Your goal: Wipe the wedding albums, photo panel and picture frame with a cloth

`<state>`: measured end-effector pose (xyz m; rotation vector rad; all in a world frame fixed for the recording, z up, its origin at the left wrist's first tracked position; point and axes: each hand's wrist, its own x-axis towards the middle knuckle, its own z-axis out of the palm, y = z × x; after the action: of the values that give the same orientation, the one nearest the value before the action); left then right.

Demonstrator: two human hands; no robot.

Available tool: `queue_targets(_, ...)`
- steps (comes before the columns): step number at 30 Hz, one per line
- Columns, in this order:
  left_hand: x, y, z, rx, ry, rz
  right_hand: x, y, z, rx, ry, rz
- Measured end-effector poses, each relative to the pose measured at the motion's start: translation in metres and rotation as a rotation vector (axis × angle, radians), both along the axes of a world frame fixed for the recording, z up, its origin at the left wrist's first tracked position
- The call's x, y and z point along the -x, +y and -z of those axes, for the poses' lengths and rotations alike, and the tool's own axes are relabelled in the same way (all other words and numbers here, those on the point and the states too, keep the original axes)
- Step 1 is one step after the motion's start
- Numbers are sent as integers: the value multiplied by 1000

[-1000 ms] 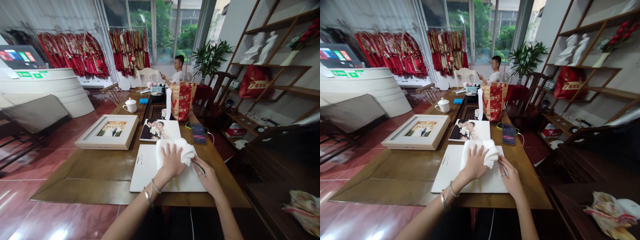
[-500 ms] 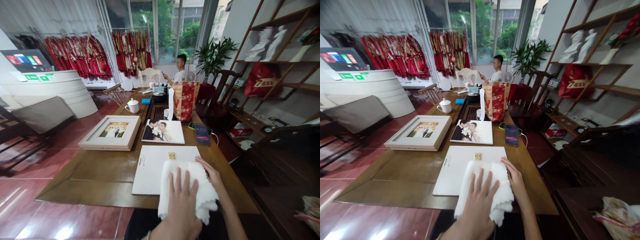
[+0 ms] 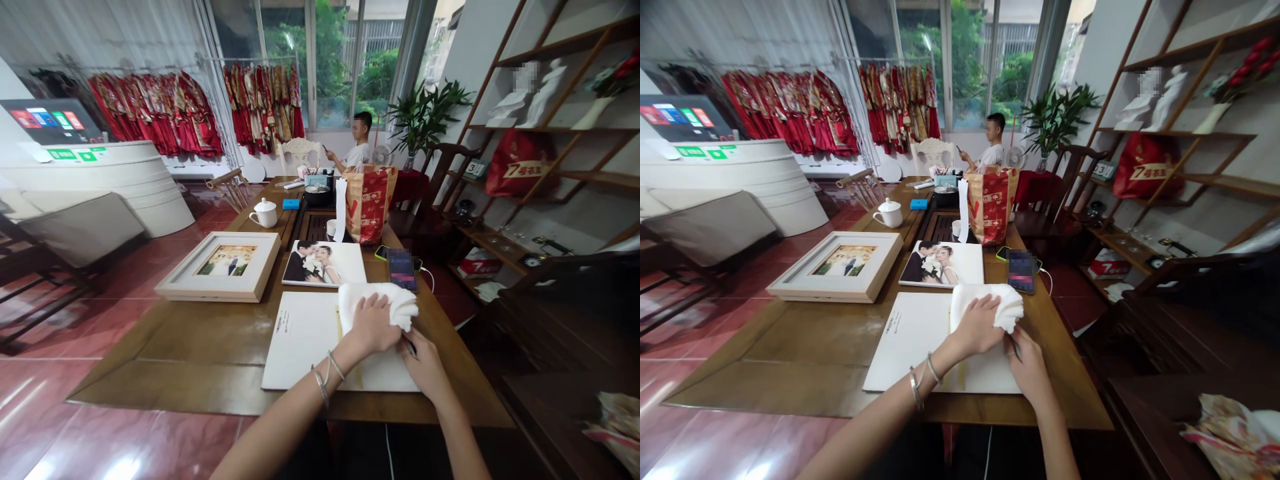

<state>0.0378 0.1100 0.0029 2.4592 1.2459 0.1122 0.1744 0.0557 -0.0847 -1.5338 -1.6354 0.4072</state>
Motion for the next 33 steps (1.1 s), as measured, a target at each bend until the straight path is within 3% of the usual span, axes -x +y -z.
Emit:
queue_targets(6,10,-2,1,-22,27,-28,-1,-1,1,-14,14,-2)
queue_targets(18,93,-7,6,-70,15,-98,5,-4,-6,24,99,-47)
queue_targets(25,136,-7,12,-184,99,-256,4,-4,-5,7,92,-47)
queue_targets(29,141,-8,10,-212,139,-285,5,-3,-4,7,93,-44)
queue_targets(33,137,-28,8,-151,124,-198,5,-3,-4,-18,109,-45)
